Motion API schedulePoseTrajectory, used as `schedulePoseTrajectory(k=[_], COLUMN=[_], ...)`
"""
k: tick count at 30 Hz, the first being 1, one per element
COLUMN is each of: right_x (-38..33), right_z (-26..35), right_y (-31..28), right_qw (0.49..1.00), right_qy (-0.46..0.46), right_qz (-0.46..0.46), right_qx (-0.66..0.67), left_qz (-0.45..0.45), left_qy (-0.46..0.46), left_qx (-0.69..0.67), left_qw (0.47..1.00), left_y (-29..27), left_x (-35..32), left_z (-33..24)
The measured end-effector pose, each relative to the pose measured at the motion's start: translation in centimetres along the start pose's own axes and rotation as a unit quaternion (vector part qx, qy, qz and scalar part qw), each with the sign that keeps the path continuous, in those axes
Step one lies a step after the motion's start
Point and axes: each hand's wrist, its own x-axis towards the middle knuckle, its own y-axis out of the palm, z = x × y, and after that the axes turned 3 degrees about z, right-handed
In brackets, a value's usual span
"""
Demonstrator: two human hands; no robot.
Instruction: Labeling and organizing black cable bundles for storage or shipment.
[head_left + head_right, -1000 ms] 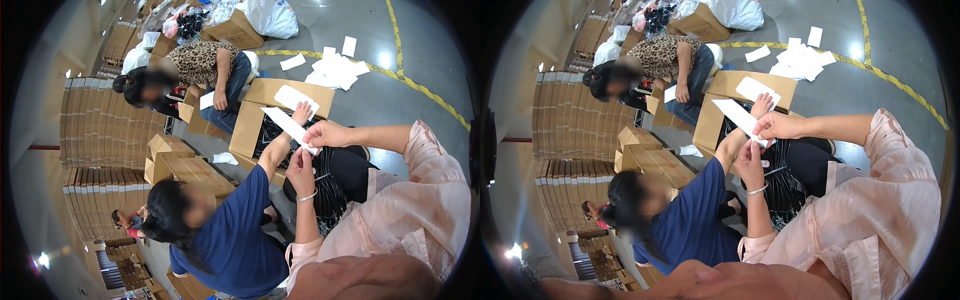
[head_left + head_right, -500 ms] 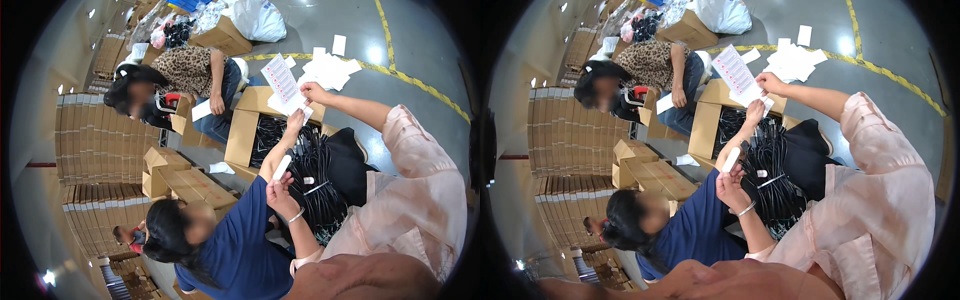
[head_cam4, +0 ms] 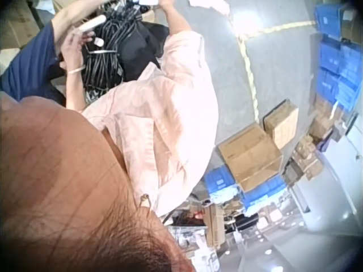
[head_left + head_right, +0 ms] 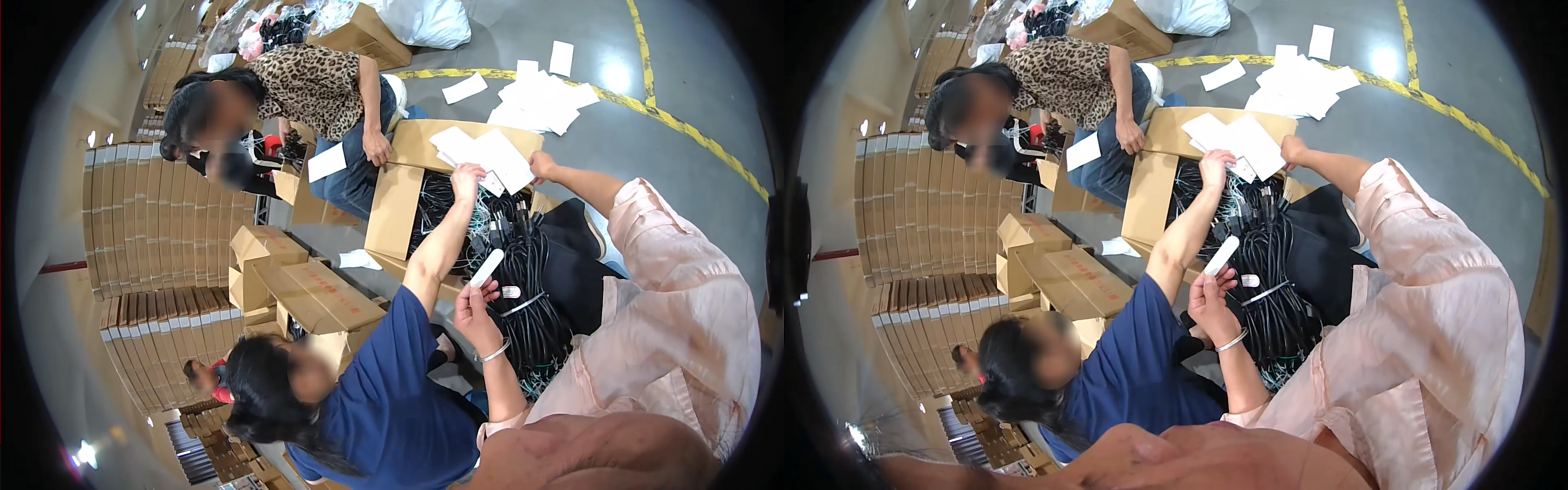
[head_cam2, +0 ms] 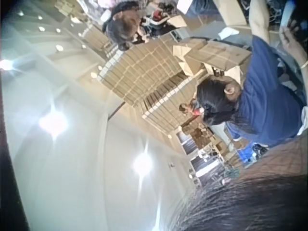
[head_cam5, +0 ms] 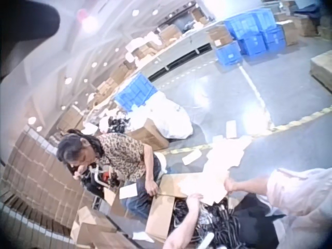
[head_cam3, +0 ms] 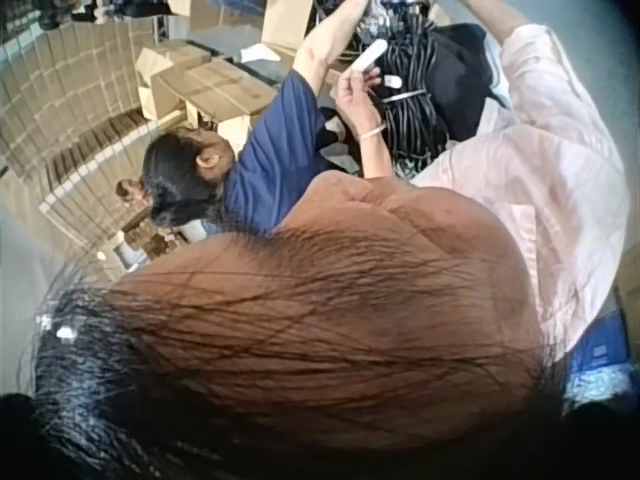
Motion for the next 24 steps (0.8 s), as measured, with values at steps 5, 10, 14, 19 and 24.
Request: schedulePoseTrajectory(k=[5, 10, 14, 19, 24], right_x=[-1.9, -2.1, -0.1, 0.7, -2.4], right_z=[0.1, -1.3, 0.0, -2.4, 1.3], right_y=[1.6, 0.9, 2.5, 2.9, 2.1], right_qw=[0.995, 0.989, 0.986, 0.988, 0.991], right_qy=[-0.065, -0.096, -0.096, -0.09, -0.055], right_qz=[0.017, -0.044, -0.014, -0.055, 0.014], right_qx=[-0.078, -0.105, -0.133, -0.116, -0.119], left_qz=[0.009, 0.024, -0.034, 0.033, 0.045], left_qy=[0.001, 0.018, -0.065, -0.06, -0.071], left_qx=[0.028, 0.113, 0.147, 0.029, -0.039], left_qw=[1.0, 0.993, 0.986, 0.997, 0.996], left_y=[-0.2, -0.4, -6.7, -6.8, -3.5], left_x=[-0.1, 2.7, 11.7, 12.9, 6.4], left_z=[-0.1, -2.2, 0.9, 4.9, -0.2])
